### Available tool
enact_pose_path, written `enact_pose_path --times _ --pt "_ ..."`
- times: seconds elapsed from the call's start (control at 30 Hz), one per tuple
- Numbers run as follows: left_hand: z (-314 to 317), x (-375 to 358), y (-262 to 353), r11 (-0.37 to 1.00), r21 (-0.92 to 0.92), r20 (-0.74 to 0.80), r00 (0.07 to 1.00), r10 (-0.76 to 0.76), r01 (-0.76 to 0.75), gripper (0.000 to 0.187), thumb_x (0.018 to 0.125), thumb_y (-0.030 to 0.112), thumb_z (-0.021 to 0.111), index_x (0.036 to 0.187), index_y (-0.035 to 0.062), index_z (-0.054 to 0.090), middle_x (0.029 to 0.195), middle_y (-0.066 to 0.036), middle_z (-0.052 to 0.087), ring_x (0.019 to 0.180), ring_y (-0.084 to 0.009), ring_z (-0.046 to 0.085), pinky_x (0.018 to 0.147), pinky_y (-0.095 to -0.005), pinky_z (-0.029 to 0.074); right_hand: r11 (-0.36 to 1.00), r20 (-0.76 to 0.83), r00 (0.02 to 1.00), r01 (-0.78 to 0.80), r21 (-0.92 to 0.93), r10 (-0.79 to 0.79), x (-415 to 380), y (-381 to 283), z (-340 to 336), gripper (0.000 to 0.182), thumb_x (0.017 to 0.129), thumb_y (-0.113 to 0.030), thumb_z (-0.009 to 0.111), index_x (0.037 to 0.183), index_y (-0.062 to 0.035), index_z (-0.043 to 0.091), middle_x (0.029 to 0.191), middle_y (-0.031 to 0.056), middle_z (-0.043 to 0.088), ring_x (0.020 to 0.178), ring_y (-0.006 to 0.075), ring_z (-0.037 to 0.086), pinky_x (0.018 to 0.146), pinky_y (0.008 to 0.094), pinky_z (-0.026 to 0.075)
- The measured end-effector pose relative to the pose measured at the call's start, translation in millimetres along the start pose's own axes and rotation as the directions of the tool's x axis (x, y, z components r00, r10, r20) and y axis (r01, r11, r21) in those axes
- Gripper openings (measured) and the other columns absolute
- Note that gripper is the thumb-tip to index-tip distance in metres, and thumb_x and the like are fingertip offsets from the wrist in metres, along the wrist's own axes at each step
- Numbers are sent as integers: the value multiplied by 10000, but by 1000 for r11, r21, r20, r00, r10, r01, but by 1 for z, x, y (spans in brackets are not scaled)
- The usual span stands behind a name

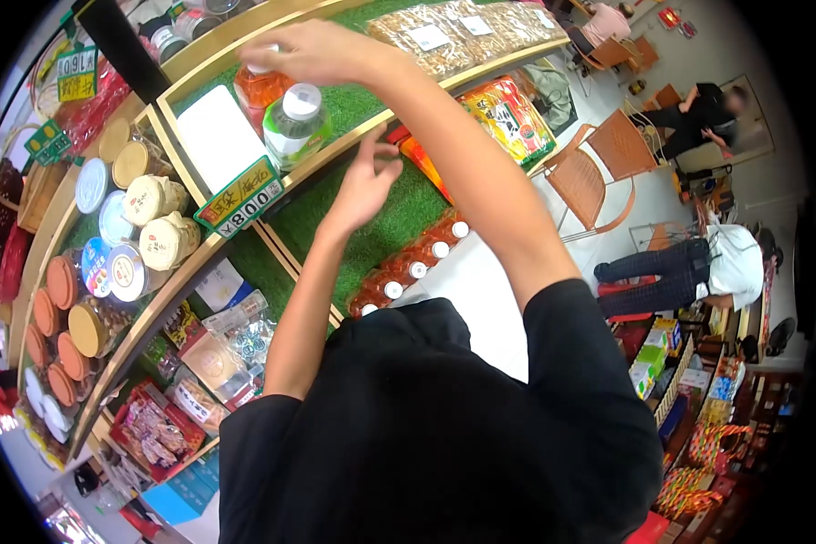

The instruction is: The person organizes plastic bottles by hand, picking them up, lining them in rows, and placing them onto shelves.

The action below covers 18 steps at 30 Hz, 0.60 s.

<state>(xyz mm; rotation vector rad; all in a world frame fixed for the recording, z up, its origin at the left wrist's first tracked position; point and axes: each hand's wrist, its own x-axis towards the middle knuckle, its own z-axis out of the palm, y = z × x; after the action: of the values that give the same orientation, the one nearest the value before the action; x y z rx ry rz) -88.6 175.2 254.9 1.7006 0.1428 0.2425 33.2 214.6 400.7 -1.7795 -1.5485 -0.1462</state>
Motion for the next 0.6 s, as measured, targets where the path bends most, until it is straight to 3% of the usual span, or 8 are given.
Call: enact_pose_path --times 0.03,0.17,0.23,0.27,0.33,0.37,0.43,0.6 --pt "0 7 10 999 -39 -30 999 15 -16 686 921 172 570 1505 42 233 1221 -167 568 997 -241 615 889 -362 480 988 176 984 48 -150 -21 3 4 2 416 956 -475 530 1239 -182 615 1091 153 684 1022 318 653 883 423 513" --pt "1 15 21 990 -122 -90 994 54 -64 738 931 149 563 1523 22 142 1259 -184 532 956 -196 588 852 -326 488 996 206 979 9 -94 11 -6 21 -14 426 924 -478 564 1205 -162 617 1119 173 675 1047 349 643 890 437 510" --pt "0 13 24 988 -147 -84 996 32 -44 754 931 156 556 1531 49 113 1293 -187 515 1003 -208 590 851 -328 487 978 97 978 -174 -116 186 -18 40 -16 418 876 -434 635 1162 -129 619 1089 156 679 1002 300 659 860 398 520" --pt "0 13 26 986 -166 -83 997 10 -24 771 932 164 550 1540 76 84 1328 -191 497 1049 -219 592 849 -330 485 977 97 977 -178 -120 190 -25 52 -18 418 876 -434 635 1162 -129 619 1089 156 679 1002 300 659 860 398 520" --pt "1 13 31 980 -197 -81 997 -3 -13 812 938 177 547 1545 69 19 1343 -204 488 1061 -234 598 856 -340 495 971 13 974 -228 76 228 -44 74 -25 401 816 -388 674 1102 -110 639 1016 157 682 944 283 664 830 372 519" --pt "1 14 34 965 -262 -102 995 -9 -18 833 942 187 546 1546 71 -16 1352 -212 480 1069 -241 599 863 -346 500 961 2 974 -222 165 225 -55 79 -31 398 807 -359 705 1073 -72 634 933 119 666 866 211 642 772 331 510" --pt "2 17 36 930 -366 -131 991 -21 -29 880 956 206 538 1542 77 -106 1382 -234 454 1095 -260 600 884 -365 508 951 -19 960 -272 149 278 -80 95 -27 364 831 -318 706 1079 -65 622 927 94 650 839 176 627 742 311 512" --pt "6 19 31 907 -409 -150 988 38 -97 832 965 175 519 1556 135 -64 1330 -227 501 1076 -253 612 877 -359 512 875 -147 902 -337 347 406 -141 77 -25 335 851 -226 729 1073 -25 579 928 58 617 806 120 613 689 263 515"
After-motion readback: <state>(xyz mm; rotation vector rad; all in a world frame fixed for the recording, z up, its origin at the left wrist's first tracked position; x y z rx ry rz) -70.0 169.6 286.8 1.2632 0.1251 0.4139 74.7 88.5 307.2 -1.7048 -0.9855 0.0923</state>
